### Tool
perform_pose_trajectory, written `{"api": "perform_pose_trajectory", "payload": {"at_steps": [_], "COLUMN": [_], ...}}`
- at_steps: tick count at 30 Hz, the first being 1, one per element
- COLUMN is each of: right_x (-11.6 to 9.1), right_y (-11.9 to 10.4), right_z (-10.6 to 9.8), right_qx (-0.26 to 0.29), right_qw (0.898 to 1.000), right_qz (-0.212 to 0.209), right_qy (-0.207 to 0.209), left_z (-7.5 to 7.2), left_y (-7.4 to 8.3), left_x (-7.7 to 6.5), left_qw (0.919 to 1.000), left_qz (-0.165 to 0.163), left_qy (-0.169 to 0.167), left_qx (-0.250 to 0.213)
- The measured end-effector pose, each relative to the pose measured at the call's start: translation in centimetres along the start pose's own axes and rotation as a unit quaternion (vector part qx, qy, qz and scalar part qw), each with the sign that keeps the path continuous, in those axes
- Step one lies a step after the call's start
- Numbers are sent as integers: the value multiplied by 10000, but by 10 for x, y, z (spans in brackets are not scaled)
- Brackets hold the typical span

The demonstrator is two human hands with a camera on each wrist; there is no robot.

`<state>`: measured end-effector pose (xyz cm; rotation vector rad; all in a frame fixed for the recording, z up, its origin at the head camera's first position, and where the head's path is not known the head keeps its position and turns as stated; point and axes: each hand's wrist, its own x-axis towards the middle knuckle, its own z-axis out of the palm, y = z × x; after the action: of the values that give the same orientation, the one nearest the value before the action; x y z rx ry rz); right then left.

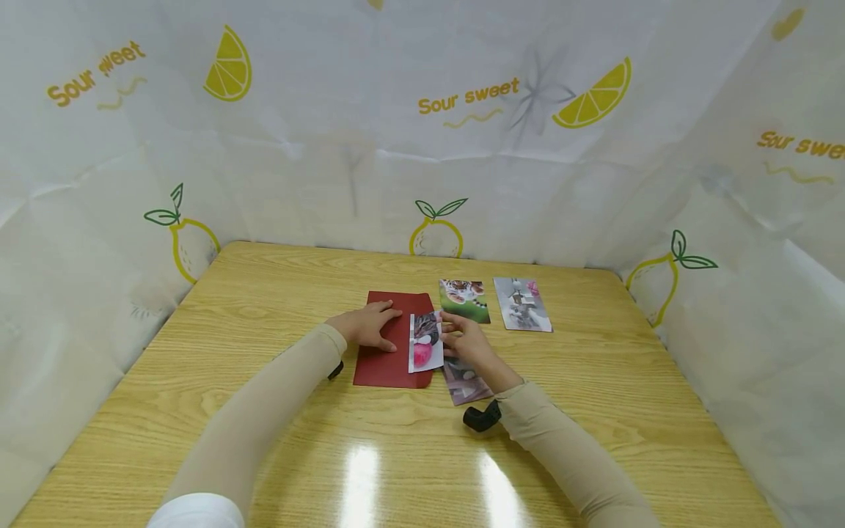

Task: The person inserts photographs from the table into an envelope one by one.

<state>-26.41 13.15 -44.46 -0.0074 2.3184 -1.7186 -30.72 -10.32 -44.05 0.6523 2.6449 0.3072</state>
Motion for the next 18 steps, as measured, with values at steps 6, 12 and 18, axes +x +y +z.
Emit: {"api": "perform_pose_trajectory", "payload": {"at_steps": [6, 12, 18], "right_x": [2, 1, 1], "right_y": [2, 0, -2], "right_z": [5, 9, 13], "right_qx": [-146, -447, -1076], "right_qw": [9998, 9987, 9936], "right_qz": [-61, 12, 21], "right_qy": [89, 232, 338], "left_z": [-1, -1, -1], "left_y": [0, 0, -1], "left_x": [0, 0, 0], "left_qw": [10000, 9999, 9999], "left_qz": [23, 103, 100], "left_qy": [-1, 2, 1], "left_qx": [4, -7, 3]}}
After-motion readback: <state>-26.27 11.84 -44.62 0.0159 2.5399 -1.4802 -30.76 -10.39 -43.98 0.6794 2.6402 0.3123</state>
